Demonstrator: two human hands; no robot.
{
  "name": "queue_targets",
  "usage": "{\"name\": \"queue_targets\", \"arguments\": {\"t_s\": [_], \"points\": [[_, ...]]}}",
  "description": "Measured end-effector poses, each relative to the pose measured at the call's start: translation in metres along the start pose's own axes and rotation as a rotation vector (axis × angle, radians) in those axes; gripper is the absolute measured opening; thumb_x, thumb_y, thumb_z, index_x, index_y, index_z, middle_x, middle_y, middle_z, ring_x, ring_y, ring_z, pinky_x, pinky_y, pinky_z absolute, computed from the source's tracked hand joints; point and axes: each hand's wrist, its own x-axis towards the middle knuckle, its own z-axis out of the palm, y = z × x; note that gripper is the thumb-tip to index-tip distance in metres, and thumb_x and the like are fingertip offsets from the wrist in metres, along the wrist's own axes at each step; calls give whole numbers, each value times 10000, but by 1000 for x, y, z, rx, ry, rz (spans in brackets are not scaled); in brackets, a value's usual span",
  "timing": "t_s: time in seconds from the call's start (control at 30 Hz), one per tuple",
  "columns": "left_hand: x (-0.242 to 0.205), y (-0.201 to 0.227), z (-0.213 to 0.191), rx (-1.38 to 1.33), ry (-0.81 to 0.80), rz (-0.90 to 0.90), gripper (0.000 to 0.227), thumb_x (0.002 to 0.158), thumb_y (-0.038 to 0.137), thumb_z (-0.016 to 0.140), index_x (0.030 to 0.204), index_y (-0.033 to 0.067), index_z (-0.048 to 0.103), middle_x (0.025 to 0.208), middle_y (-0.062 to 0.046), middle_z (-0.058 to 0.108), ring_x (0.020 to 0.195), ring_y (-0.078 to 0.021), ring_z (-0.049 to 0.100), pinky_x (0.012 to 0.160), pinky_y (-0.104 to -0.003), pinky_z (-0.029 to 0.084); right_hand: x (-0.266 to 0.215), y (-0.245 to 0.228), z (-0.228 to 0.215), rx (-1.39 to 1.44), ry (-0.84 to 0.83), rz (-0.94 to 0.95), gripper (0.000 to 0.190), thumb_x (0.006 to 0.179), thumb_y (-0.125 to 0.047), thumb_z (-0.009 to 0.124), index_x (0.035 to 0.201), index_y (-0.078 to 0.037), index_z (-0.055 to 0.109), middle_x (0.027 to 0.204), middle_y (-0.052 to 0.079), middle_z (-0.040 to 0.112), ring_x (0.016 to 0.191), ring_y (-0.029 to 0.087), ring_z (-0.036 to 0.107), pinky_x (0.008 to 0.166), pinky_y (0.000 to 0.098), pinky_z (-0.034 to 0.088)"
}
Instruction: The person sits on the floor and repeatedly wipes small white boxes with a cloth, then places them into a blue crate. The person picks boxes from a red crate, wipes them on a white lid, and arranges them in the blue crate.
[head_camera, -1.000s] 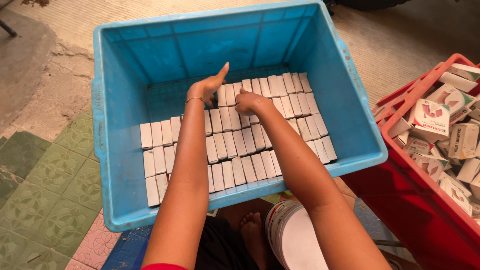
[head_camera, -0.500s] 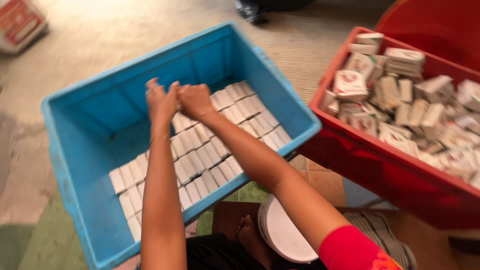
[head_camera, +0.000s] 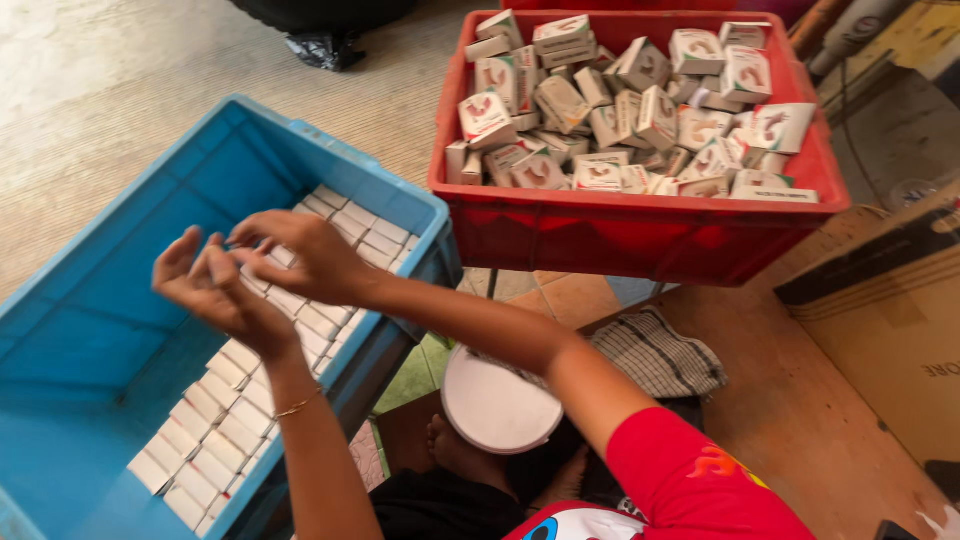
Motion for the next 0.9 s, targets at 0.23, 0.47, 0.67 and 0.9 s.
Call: {"name": "queue_targets", "arguments": {"t_s": [0.23,0.47,0.67,0.9], "points": [[-60,28,158,-416,-139,-331,359,904,372,521,1152,138,411,1182,-45,487,994,-120,532,818,-228,442,-63,52,-244,-279,151,110,191,825,-185,556,980,-97,627,839,115,646,826,323,654,730,390,532],[-134,5,322,-483,-498,-682,324,894,321,541,1110,80,526,1078,-80,522,951,-186,523,785,-313,462,-165,196,-449,-586,242,747,268,901,-283,466,876,-94,655,792,118,668,799,264,657,758,376,504],[-179,-38,431,-214,-851,-760,435,848,396,598,1112,51,577,1048,-157,612,959,-305,595,816,-402,498,-245,327,-493,-859,-538,969,363,814,-249,472,1041,-35,657,1066,230,642,1067,396,585,985,499,397],[-226,-93,528,177,-1224,-463,594,794,523,596,1168,68,519,1219,-174,564,1169,-345,519,978,-464,418,-231,335,-473,-824,-790,1091,437,834,-279,443,1252,-187,534,1194,175,584,1171,306,529,1000,391,413]]}}
